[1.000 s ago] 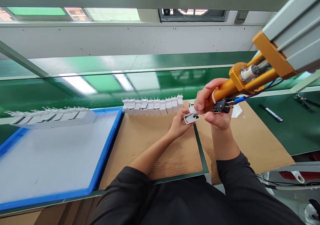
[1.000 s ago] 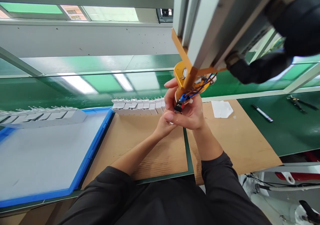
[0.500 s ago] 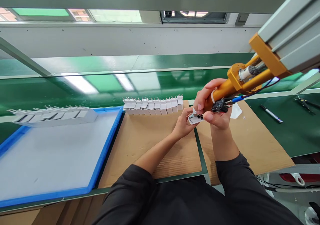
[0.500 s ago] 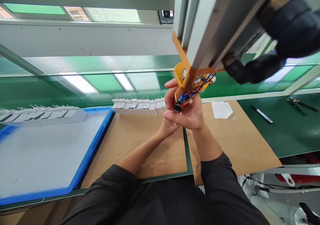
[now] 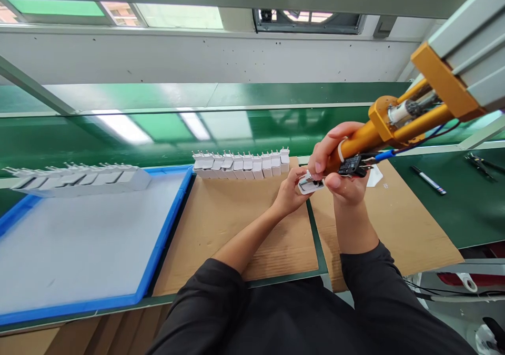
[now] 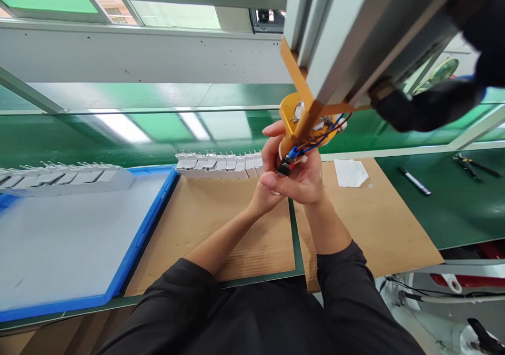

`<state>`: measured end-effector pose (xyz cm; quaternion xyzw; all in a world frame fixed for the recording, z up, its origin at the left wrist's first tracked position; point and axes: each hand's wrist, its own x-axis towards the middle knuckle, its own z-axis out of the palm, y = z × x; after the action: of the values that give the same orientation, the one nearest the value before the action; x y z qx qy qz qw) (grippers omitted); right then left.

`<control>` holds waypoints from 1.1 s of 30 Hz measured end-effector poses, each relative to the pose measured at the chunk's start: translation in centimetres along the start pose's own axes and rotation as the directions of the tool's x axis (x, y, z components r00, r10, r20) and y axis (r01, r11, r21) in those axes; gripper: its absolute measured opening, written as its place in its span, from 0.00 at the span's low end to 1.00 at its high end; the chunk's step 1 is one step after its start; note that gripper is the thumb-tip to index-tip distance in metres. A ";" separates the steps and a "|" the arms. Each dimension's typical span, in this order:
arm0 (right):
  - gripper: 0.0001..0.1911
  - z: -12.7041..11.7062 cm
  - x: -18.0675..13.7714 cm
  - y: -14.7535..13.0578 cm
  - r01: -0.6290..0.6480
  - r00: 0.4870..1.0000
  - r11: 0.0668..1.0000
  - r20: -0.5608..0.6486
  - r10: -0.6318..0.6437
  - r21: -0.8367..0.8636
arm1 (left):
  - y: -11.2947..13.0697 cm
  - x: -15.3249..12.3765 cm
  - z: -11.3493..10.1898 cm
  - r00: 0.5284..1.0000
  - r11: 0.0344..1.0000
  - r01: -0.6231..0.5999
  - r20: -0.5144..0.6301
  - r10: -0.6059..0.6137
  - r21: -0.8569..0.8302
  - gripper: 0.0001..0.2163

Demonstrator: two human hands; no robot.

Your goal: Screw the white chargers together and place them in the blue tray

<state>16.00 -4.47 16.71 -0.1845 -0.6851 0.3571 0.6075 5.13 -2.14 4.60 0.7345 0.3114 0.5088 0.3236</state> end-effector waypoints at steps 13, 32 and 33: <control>0.30 0.7 0.9 -0.9 0.159 0.986 0.987 -0.052 -0.157 0.027 | 0.0 0.1 -0.1 1.000 0.998 0.022 -0.009 -0.022 0.056 0.13; 0.29 0.2 0.8 -1.2 0.153 0.987 0.987 -0.047 -0.156 -0.050 | -0.1 0.1 -0.5 0.994 0.994 0.107 0.028 -0.108 0.030 0.20; 0.28 0.1 0.8 -1.2 0.175 0.983 0.983 -0.040 -0.177 -0.055 | -0.2 0.2 -0.6 0.989 0.990 0.136 0.046 -0.137 0.034 0.19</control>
<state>15.97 -4.76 18.12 -0.1468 -0.6940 0.2801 0.6468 4.59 -1.79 4.71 0.7285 0.3607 0.4627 0.3537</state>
